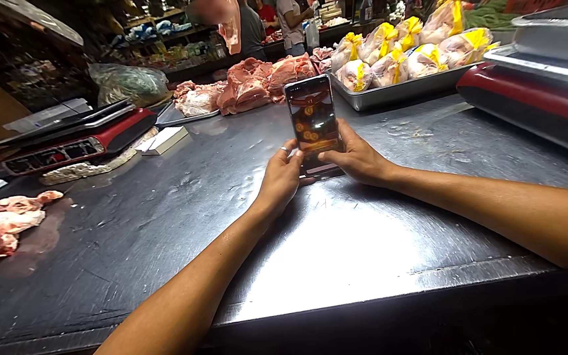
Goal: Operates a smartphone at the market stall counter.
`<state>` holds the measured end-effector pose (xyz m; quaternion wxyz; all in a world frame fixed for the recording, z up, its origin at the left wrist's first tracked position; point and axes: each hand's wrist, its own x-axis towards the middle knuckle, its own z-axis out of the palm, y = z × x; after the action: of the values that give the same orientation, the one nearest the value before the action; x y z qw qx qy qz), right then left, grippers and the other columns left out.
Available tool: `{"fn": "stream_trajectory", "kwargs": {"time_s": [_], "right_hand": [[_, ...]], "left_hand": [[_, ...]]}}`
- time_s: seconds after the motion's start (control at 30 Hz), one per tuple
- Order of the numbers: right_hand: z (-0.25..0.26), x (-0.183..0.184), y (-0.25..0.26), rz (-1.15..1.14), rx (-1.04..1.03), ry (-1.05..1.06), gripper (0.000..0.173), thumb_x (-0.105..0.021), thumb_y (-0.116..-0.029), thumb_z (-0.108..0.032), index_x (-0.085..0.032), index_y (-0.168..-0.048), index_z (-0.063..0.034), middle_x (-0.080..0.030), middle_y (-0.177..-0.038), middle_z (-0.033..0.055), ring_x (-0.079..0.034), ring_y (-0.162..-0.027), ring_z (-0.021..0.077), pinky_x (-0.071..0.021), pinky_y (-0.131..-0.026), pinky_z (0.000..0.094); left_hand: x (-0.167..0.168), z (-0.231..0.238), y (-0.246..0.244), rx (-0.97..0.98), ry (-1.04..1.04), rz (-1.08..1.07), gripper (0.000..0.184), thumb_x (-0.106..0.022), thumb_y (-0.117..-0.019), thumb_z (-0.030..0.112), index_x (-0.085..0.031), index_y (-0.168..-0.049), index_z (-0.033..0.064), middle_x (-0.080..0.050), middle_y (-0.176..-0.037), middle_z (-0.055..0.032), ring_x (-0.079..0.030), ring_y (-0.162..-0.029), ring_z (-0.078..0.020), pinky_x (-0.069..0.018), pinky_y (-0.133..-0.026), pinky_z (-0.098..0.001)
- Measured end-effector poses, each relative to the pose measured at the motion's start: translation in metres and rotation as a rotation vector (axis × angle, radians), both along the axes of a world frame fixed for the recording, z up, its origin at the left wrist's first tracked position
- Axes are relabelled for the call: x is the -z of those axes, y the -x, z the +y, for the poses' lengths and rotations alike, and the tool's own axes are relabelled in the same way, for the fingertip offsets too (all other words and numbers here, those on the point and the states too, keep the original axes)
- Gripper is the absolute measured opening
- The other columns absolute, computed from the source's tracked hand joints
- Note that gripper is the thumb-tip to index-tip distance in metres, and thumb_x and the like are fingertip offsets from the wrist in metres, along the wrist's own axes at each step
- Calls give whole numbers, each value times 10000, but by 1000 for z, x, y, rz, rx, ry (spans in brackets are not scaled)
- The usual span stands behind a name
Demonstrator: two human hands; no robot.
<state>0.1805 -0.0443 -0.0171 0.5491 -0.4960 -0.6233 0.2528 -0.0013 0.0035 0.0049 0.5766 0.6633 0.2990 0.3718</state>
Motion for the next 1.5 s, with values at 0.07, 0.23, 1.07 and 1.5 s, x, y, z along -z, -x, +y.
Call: {"fn": "stream_trajectory", "kwargs": {"time_s": [0.07,0.23,1.07,1.5], "right_hand": [[-1,0,0,4,-5,5,653,-669,-935,-119,-357,-1509,-128,-688,-1231,68,-698,-1089,131,-590,-940,351],[-1,-1,0,-2,-10,9,659,-662,-939,-123,-345,-1517,-129,-689,-1235,68,-702,-1085,134,-593,-936,351],[-2,-1,0,11,-8,15,650,-667,-930,-127,-360,-1503,-123,-690,-1229,68,-699,-1091,134,-592,-942,359],[-7,0,1,-21,28,-1,614,-653,-969,-112,-369,-1512,-151,-707,-1186,55,-715,-1027,124,-605,-888,353]], "left_hand": [[0,0,0,1,3,3,335,-405,-1117,123,-498,-1436,75,-721,-1100,-144,-751,-893,-231,-645,-756,-394],[0,0,0,-13,23,7,340,-412,-1117,131,-496,-1443,87,-719,-1104,-147,-750,-890,-227,-644,-759,-394],[-1,0,-1,-13,25,9,328,-406,-1118,130,-508,-1427,84,-713,-1085,-146,-744,-883,-228,-641,-761,-399],[7,6,3,40,-31,26,338,-408,-1124,183,-508,-1441,127,-726,-1121,-120,-748,-894,-224,-638,-762,-398]]}}
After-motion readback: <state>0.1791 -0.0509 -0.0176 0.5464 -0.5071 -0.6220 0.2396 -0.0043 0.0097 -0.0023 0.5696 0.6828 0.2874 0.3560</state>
